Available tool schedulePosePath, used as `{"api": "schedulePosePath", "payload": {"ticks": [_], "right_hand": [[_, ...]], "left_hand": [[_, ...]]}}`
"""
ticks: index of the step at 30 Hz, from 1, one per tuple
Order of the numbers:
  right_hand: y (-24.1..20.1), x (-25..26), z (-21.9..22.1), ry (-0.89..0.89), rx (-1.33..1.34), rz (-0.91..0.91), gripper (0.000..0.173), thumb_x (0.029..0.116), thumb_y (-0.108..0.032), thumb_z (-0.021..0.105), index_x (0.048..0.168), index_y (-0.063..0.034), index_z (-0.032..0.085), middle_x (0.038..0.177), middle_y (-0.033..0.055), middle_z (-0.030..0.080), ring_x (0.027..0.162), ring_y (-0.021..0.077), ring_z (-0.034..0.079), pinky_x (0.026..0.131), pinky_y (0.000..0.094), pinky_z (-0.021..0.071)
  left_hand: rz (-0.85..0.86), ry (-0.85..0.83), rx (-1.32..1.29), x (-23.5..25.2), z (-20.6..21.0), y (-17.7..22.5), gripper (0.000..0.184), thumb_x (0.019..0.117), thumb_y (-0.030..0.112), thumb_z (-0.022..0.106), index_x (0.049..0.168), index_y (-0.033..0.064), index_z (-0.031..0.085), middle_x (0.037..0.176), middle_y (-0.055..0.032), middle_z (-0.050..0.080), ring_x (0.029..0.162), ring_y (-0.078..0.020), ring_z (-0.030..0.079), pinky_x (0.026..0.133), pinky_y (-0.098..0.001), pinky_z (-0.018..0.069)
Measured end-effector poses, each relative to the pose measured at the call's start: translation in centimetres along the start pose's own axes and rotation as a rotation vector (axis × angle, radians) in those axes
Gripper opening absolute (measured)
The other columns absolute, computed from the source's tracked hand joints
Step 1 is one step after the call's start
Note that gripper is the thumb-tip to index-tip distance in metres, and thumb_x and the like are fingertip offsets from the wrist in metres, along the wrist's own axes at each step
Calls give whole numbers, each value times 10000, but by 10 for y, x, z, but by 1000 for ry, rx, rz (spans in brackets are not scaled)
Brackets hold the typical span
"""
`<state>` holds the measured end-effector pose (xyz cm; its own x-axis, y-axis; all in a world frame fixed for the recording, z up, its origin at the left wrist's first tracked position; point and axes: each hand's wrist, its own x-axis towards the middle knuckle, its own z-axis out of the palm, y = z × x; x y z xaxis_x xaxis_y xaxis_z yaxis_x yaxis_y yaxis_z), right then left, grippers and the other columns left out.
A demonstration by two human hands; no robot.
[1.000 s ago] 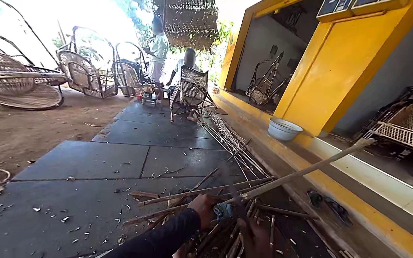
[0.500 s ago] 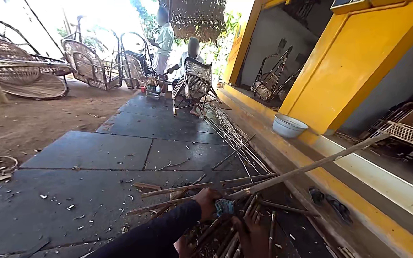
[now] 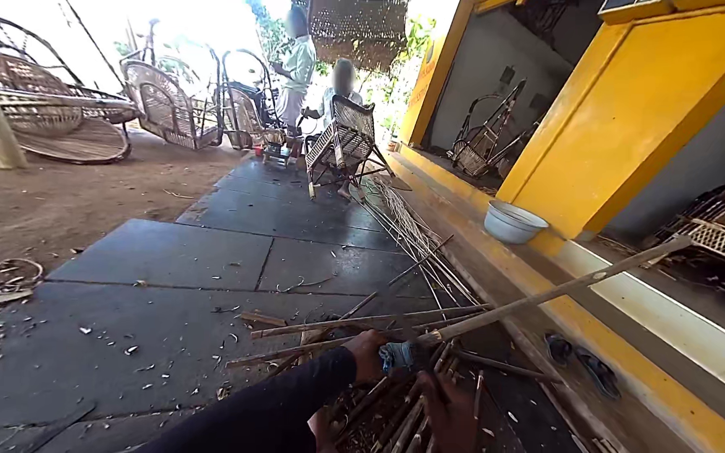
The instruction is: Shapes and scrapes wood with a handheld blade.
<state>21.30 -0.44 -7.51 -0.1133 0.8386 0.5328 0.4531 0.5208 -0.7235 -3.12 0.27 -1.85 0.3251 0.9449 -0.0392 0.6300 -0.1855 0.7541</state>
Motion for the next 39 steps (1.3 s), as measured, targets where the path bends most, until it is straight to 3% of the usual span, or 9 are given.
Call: {"api": "schedulePosePath", "payload": {"ticks": [5,13,17,20,24,28,31,35,39], "right_hand": [[-5,5,-5,8,146,117,409,1050,-399,530,1007,-19,676,566,26,557,420,157,531,410,366,504],[-1,1,-6,-125,-112,-46,416,1029,-422,560,919,-53,718,580,14,592,477,143,575,474,387,522],[-1,17,-7,75,203,155,394,1076,-343,520,964,18,631,550,29,536,406,129,512,378,322,481],[-2,8,2,-90,-70,-65,417,1025,-445,568,886,-77,707,567,-15,568,463,116,547,455,355,500],[-5,24,-4,101,263,198,395,1083,-361,503,980,4,610,564,21,528,413,121,511,385,320,492],[-5,10,9,-177,160,3,345,1031,-349,591,940,-37,706,571,21,605,424,133,559,407,337,512],[-6,19,4,43,398,244,340,1081,-315,512,979,-5,606,555,14,523,402,120,502,373,312,483],[0,7,15,-148,34,-78,354,1026,-388,590,942,-71,725,604,-4,615,476,121,578,462,361,532],[-5,22,9,103,375,243,372,1092,-341,484,957,-14,598,552,21,519,389,134,494,362,329,484]], "left_hand": [[47,6,-60,-4,1,6,287,877,-24,666,1158,8,718,1079,-168,729,954,-272,710,883,-512,570],[-34,34,-84,-3,-1,2,186,953,36,618,1098,-6,727,979,-171,723,831,-263,697,814,-493,572],[-28,75,-19,-3,-7,11,159,949,66,634,1049,-11,731,989,-182,728,923,-301,706,876,-536,553],[38,131,24,-4,-6,11,170,974,88,617,1002,-20,744,976,-190,741,968,-320,716,919,-544,549],[22,113,20,-3,-10,15,187,984,86,601,1050,-23,738,1001,-199,736,976,-324,711,921,-542,540],[-60,35,1,-3,-6,13,219,1003,123,605,1142,-7,715,1052,-192,732,1007,-320,711,951,-549,542],[-50,20,5,-9,-12,28,225,996,125,634,1155,-16,710,1067,-206,727,1011,-332,706,954,-548,533],[9,24,-6,-9,-9,22,208,949,37,642,1133,-34,710,1101,-220,720,1044,-348,697,963,-562,533],[-15,27,-80,-10,-11,28,161,981,74,616,1058,-28,714,974,-186,717,865,-288,696,831,-515,560]]}}
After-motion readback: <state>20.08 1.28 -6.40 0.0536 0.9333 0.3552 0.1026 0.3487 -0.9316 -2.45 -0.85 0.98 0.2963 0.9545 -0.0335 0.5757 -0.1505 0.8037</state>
